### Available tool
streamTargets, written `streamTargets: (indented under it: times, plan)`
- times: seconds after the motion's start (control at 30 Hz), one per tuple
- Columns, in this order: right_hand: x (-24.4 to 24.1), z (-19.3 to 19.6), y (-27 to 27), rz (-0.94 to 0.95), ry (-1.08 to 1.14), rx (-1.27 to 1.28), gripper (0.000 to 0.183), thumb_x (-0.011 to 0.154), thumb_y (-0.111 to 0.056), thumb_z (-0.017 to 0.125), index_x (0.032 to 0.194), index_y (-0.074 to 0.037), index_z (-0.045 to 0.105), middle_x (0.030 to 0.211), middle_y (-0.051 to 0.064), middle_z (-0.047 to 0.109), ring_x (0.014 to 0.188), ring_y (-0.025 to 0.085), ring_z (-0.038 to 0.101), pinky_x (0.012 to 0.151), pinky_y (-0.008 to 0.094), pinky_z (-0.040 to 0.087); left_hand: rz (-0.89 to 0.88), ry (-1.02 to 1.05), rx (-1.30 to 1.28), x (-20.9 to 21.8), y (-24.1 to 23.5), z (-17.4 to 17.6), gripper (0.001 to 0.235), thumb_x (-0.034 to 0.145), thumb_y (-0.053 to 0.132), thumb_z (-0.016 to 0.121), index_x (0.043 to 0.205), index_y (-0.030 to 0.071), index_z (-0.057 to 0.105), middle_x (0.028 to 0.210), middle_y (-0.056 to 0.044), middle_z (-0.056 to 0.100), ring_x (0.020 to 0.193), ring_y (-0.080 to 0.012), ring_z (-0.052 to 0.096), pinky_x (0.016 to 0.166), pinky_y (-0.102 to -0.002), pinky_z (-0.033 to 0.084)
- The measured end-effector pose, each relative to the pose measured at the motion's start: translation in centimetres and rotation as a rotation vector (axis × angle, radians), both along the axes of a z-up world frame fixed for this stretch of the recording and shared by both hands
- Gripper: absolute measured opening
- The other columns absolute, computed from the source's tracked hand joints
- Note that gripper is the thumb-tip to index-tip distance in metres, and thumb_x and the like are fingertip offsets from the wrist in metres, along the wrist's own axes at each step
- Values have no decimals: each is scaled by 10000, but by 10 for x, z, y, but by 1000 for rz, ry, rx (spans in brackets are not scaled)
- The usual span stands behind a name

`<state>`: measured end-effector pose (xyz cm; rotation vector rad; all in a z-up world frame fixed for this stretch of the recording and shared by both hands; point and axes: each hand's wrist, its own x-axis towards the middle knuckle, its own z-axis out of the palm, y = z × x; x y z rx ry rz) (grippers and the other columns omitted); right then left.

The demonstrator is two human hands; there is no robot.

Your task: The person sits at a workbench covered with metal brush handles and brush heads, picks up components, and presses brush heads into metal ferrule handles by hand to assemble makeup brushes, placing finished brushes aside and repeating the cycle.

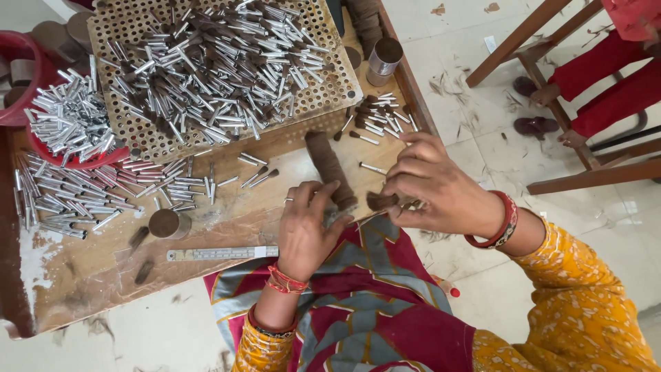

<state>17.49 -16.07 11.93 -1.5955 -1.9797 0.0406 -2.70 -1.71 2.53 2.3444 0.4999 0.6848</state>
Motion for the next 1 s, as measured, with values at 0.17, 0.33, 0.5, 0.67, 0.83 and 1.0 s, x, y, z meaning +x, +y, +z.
streamTargets:
  times: [0.17,0.33,0.5,0.67,0.83,1.0]
  plan:
    - [-14,-27,-19,-32,-3,-47,234,725,-173,830,903,-102,696,934,19,648,1022,236,579,1170,532,379,-30,50,143,13,5,-8,415,765,227,856,1123,91,698,1144,-112,612,1065,-340,580,881,-463,506]
    - [-20,-37,-21,13,-17,-73,228,764,-190,816,921,-86,689,933,37,630,1015,247,577,1169,544,361,-2,66,225,27,22,-14,379,770,212,838,1100,81,706,1138,-118,607,1056,-337,581,854,-466,501]
    - [-24,-47,-3,26,-85,-87,222,779,-191,794,933,-80,679,936,40,611,985,250,569,1166,542,356,84,18,229,21,21,-4,435,770,178,825,1166,49,699,1151,-139,606,1067,-361,583,851,-483,500]
    - [-26,-52,23,71,-219,-67,298,766,-234,814,940,-59,649,948,62,556,1018,260,550,1189,558,333,284,-173,-271,-2,-2,-3,357,889,158,794,1219,69,689,1178,-107,647,1021,-228,668,892,-359,574]
    - [-26,-64,36,35,-284,-154,397,714,-245,812,1020,-37,669,1020,81,586,1074,284,557,1195,559,312,176,-365,-638,-7,-5,-40,389,1052,293,624,1324,15,642,1331,-120,624,1206,-218,649,1053,-341,548]
    - [-37,-91,13,-25,27,-114,642,907,-235,775,1448,-6,515,1429,168,538,1368,341,481,1278,476,277,-56,-517,-969,4,-22,-50,816,1084,589,366,1624,-12,253,1699,-190,287,1592,-318,276,1303,-427,224]
